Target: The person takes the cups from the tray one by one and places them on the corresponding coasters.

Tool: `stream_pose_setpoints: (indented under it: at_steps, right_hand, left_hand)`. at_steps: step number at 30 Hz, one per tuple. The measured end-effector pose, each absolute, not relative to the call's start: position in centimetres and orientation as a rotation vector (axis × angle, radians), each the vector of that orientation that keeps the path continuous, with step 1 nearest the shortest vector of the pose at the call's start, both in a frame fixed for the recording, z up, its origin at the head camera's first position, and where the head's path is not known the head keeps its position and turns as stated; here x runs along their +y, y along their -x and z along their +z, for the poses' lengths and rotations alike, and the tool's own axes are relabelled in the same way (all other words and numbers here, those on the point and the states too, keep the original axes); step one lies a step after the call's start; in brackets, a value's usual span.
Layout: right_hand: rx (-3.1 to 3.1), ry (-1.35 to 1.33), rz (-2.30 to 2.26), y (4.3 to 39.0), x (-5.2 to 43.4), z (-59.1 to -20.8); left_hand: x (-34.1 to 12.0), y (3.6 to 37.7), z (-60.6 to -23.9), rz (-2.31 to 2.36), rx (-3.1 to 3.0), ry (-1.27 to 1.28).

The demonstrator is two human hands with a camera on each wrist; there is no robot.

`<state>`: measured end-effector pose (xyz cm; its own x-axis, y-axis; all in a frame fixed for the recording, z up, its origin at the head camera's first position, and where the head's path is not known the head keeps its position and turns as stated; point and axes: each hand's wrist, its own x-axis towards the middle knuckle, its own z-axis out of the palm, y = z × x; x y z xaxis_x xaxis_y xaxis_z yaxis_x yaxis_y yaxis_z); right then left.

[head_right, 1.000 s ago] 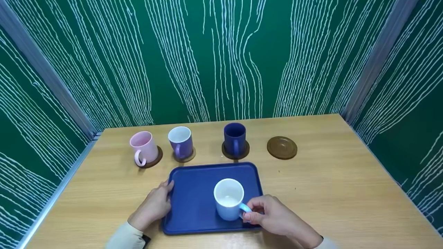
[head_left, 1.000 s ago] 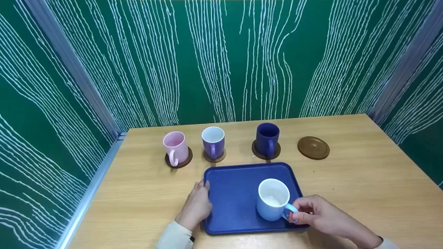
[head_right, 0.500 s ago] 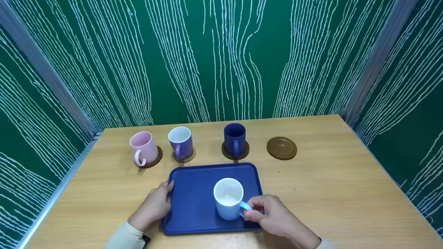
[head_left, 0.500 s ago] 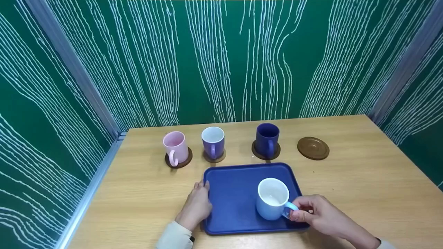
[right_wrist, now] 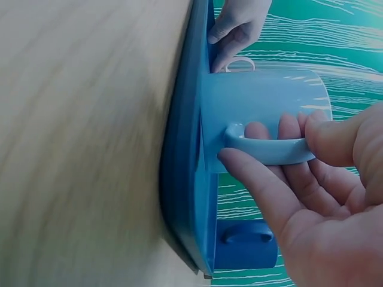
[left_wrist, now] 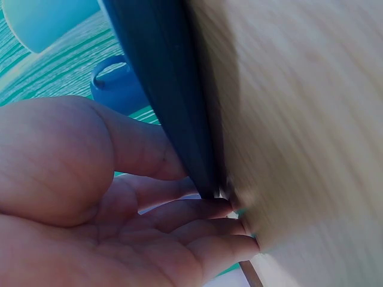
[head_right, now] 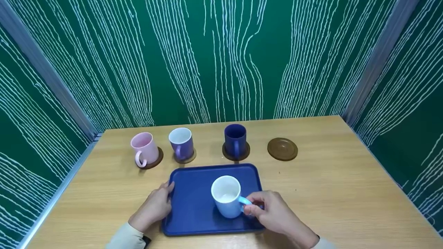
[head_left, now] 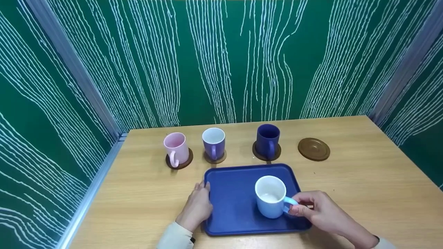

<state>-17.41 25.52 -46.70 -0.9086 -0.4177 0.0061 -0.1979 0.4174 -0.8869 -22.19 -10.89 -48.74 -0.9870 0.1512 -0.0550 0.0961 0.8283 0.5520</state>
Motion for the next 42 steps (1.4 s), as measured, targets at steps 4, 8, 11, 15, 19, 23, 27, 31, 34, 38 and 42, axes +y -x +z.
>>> stream_pose_setpoints:
  at_steps: [4, 8, 11, 15, 19, 23, 27, 31, 34, 38, 42]
  right_hand:
    - [2.443, 0.447, -1.503, 17.8, 25.4, -45.8]
    - [2.481, 0.409, -1.532, 18.1, 25.2, -44.7]
    - [2.536, 0.392, -1.551, 18.3, 25.2, -43.7]
    - [2.62, 0.37, -1.567, 18.5, 25.2, -42.3]
    - [2.659, 0.342, -1.657, 19.0, 25.1, -41.1]
    - [2.692, 0.32, -1.744, 19.7, 25.3, -39.7]
    - [2.747, 0.264, -1.762, 20.3, 25.6, -38.1]
    - [2.806, 0.218, -1.779, 20.9, 26.2, -36.8]
    - [2.847, 0.2, -1.791, 21.4, 26.6, -36.1]
    - [2.941, 0.158, -1.752, 21.9, 27.1, -35.7]
    - [3.01, 0.089, -1.717, 22.2, 27.8, -35.8]
  left_hand:
    - [-10.9, 22.2, -48.6, 0.874, 2.913, -0.209]
    - [-11.0, 22.2, -48.7, 0.875, 2.92, -0.229]
    - [-11.0, 22.1, -48.7, 0.873, 2.924, -0.242]
    - [-11.0, 22.2, -48.7, 0.871, 2.932, -0.258]
    - [-11.0, 22.2, -48.6, 0.866, 2.938, -0.258]
    - [-11.0, 22.2, -48.6, 0.846, 2.95, -0.278]
    - [-11.0, 22.2, -48.6, 0.845, 2.947, -0.276]
    - [-10.9, 22.2, -48.6, 0.858, 2.939, -0.267]
    - [-10.9, 22.2, -48.6, 0.859, 2.947, -0.273]
    - [-11.0, 22.2, -48.6, 0.859, 2.949, -0.274]
    - [-11.0, 22.1, -48.6, 0.863, 2.929, -0.248]
